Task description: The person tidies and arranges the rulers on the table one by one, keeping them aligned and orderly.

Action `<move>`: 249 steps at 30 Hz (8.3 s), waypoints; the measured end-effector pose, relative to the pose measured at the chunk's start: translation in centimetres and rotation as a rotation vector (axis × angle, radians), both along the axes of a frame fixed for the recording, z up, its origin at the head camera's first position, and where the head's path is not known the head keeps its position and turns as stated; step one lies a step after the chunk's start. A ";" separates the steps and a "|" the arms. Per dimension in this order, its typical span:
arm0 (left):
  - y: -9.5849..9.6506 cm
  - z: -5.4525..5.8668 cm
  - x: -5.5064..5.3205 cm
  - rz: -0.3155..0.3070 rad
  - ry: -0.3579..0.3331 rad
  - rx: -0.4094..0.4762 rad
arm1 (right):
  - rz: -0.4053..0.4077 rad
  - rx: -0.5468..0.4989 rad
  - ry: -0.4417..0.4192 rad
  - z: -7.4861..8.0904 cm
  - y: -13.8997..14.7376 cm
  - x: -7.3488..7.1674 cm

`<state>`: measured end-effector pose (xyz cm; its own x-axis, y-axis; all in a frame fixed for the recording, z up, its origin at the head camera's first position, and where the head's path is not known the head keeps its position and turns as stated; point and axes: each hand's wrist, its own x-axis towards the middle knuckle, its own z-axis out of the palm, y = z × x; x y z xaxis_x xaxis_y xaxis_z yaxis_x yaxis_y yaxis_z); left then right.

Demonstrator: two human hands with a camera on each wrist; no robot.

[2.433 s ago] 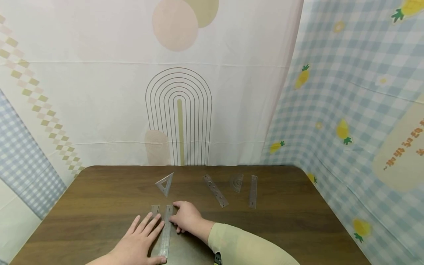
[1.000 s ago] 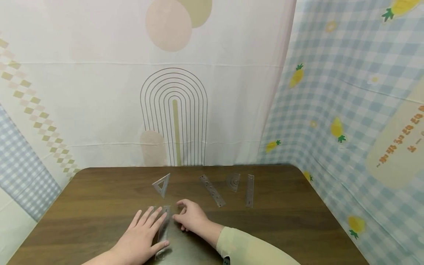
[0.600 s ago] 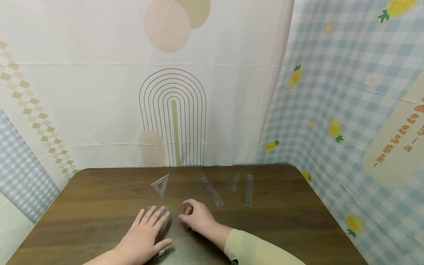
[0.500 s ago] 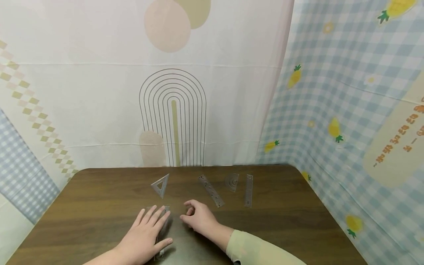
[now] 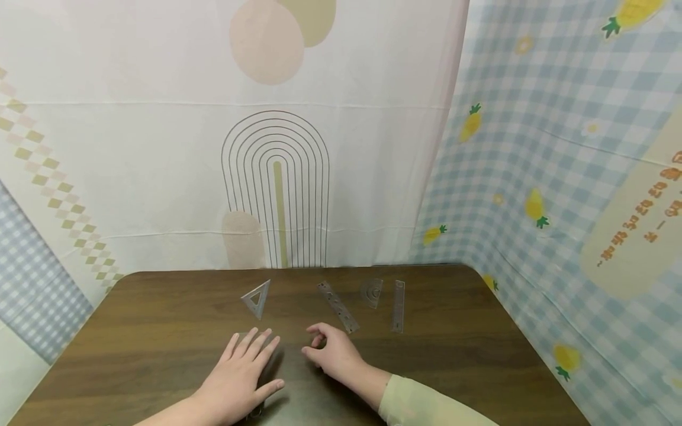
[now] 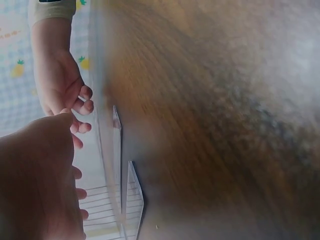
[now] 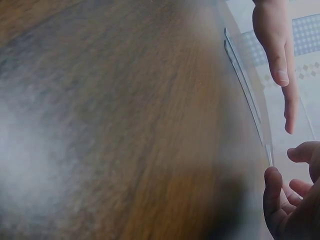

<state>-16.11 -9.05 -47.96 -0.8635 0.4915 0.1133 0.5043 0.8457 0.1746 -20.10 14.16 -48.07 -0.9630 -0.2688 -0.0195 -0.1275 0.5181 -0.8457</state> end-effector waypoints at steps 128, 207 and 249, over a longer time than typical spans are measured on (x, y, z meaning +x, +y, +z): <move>16.5 -0.9 -10.1 0.357 -0.237 -0.215 | 0.162 0.831 0.219 -0.3 4.3 -16.4; 16.2 -2.0 -10.2 0.362 -0.227 -0.155 | 0.083 0.196 -0.024 -0.3 4.9 -17.2; 14.4 -2.3 -10.5 0.271 -0.193 -0.135 | -0.061 -0.167 -0.179 -1.0 6.0 -15.9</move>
